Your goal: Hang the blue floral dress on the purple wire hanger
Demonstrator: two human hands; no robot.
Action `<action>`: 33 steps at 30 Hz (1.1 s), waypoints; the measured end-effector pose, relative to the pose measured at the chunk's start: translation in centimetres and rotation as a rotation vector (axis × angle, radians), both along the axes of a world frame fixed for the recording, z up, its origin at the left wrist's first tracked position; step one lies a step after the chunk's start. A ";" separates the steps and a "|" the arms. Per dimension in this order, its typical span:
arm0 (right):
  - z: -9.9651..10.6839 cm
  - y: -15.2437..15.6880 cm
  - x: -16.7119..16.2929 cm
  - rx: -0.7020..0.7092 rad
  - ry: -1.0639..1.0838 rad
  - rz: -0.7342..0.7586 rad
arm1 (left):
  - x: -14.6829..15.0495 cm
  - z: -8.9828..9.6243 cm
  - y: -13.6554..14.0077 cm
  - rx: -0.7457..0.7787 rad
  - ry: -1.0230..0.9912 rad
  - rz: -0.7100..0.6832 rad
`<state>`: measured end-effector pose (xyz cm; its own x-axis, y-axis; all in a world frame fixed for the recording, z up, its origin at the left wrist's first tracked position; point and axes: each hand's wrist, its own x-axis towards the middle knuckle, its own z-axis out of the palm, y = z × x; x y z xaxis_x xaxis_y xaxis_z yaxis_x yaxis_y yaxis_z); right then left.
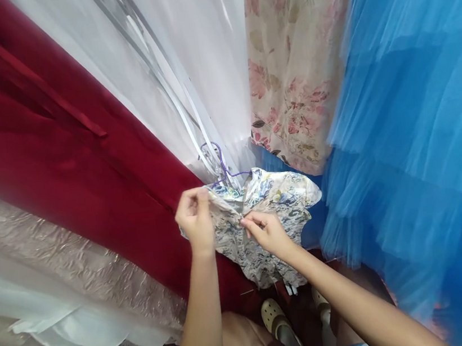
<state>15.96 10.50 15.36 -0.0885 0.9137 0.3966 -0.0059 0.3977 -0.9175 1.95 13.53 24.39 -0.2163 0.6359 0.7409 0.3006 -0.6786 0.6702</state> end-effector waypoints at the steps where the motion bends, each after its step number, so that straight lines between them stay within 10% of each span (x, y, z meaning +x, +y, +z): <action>1: -0.6 -0.4 0.2 -0.006 -0.019 0.018 | -0.8 0.2 0.6 0.016 -0.020 0.035; 7: -2.3 -2.9 2.0 -0.060 -0.085 0.105 | -7.4 -2.1 4.6 -0.041 -0.342 0.111; 14: -3.5 -4.5 2.1 -0.154 -0.117 0.235 | -11.4 -8.3 6.1 -0.466 -0.905 -0.104; 24: -7.9 -6.2 4.4 -0.383 0.013 0.187 | -5.1 -17.0 1.5 -0.880 -1.142 -0.260; 33: -14.3 -5.8 9.8 -0.699 0.351 -0.214 | 1.9 -13.8 -5.1 -0.684 -0.767 -0.711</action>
